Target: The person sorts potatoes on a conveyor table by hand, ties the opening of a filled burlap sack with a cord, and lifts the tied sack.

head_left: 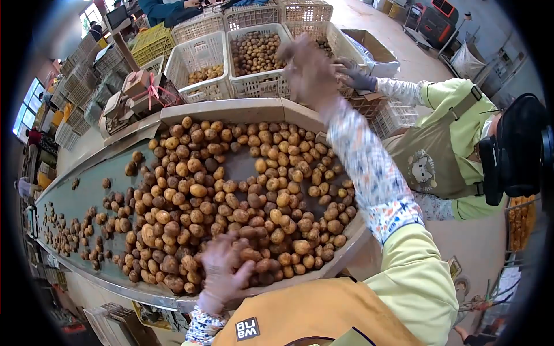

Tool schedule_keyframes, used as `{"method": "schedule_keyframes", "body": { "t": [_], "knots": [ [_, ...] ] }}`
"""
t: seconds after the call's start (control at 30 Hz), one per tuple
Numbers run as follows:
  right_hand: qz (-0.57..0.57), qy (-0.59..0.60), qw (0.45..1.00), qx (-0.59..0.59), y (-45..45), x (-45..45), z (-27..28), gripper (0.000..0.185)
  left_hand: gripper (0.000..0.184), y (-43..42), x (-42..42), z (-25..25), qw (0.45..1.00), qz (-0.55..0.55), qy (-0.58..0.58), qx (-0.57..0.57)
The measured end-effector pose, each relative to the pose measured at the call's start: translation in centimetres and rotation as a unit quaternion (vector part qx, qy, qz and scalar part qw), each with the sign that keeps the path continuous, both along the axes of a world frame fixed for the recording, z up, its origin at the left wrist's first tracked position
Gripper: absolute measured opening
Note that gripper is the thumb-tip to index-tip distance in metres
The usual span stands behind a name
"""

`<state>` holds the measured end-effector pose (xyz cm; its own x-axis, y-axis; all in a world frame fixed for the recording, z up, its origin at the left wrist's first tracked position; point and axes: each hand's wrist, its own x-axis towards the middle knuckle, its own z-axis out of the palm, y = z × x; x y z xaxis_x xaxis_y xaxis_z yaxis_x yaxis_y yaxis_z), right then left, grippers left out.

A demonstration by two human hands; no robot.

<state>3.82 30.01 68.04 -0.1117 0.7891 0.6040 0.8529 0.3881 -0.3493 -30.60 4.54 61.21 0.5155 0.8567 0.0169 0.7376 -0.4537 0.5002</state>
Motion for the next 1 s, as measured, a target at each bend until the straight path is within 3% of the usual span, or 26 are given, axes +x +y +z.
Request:
{"method": "schedule_keyframes", "body": {
  "t": [0.07,0.13,0.17,0.23,0.3,0.4,0.47,0.53,0.6,0.63,0.67,0.7,0.73,0.77,0.8,0.87,0.9,0.93,1.0],
  "knots": [
    [-0.255,0.058,0.953,-0.154,1.4,0.5,0.2,0.046,0.051,0.2,-2.3,-0.7,0.984,0.121,0.022,0.132],
    [-0.088,-0.095,0.990,-0.047,-0.2,-3.0,-2.0,0.059,0.054,0.7,-4.0,-1.1,0.976,0.201,0.077,0.033],
    [0.011,-0.134,0.979,-0.153,-1.1,-6.0,-3.4,0.059,0.063,0.0,-3.0,-1.4,0.970,0.149,0.193,0.012],
    [0.193,-0.069,0.948,-0.243,-3.3,-12.7,-9.0,0.058,0.073,-1.4,-0.6,-3.0,0.978,0.103,0.178,-0.046],
    [0.202,-0.126,0.888,-0.394,-7.4,-18.8,-12.0,0.068,0.068,-1.4,1.8,-2.5,0.979,0.088,0.169,-0.066],
    [0.113,-0.221,0.918,-0.309,-15.2,-20.6,-14.7,0.069,0.055,-1.9,-0.5,-2.3,0.998,0.033,0.029,-0.041],
    [0.143,-0.164,0.946,-0.241,-17.0,-17.0,-16.8,0.064,0.051,-2.2,-3.4,-0.8,0.994,0.102,-0.011,0.025],
    [0.149,-0.081,0.890,-0.424,-15.7,-12.6,-16.6,0.060,0.056,-2.9,-6.1,-0.1,0.970,0.209,0.079,0.097],
    [0.057,-0.080,0.915,-0.390,-16.9,-11.1,-16.0,0.056,0.070,-3.3,-6.2,0.2,0.961,0.238,0.129,-0.055],
    [0.046,-0.055,0.940,-0.334,-18.4,-12.1,-15.8,0.057,0.076,-3.6,-4.7,0.1,0.963,0.203,0.178,-0.008],
    [0.129,0.003,0.925,-0.357,-19.9,-12.9,-15.1,0.060,0.082,-3.7,-2.4,-0.1,0.959,0.164,0.228,0.039],
    [0.167,-0.051,0.934,-0.311,-22.3,-14.4,-13.9,0.058,0.086,-3.6,-0.9,-0.8,0.965,0.161,0.204,-0.039],
    [0.203,-0.103,0.939,-0.260,-23.9,-15.4,-13.3,0.056,0.080,-3.0,-0.1,-2.0,0.986,0.138,0.091,0.017],
    [0.215,-0.148,0.932,-0.251,-24.1,-15.3,-14.7,0.046,0.074,-2.1,0.8,-1.5,0.994,0.101,0.044,-0.004],
    [0.221,-0.064,0.949,-0.216,-23.3,-14.5,-17.0,0.037,0.069,-1.9,1.2,-1.2,0.998,0.063,-0.006,-0.026],
    [0.220,-0.072,0.942,-0.241,-21.2,-12.4,-16.0,0.038,0.058,-2.9,1.2,-2.4,0.972,-0.002,-0.162,-0.168],
    [0.140,-0.082,0.968,-0.192,-20.4,-11.8,-16.0,0.042,0.047,-3.4,0.8,-1.6,0.987,-0.008,-0.135,-0.093],
    [0.071,-0.153,0.968,-0.188,-19.6,-10.6,-16.3,0.042,0.047,-3.5,-0.1,-0.8,0.986,-0.020,-0.136,-0.090],
    [0.021,-0.061,0.984,-0.165,-19.4,-11.1,-17.2,0.040,0.037,-3.4,-2.4,0.1,0.980,0.103,-0.168,-0.001]
  ]
}}
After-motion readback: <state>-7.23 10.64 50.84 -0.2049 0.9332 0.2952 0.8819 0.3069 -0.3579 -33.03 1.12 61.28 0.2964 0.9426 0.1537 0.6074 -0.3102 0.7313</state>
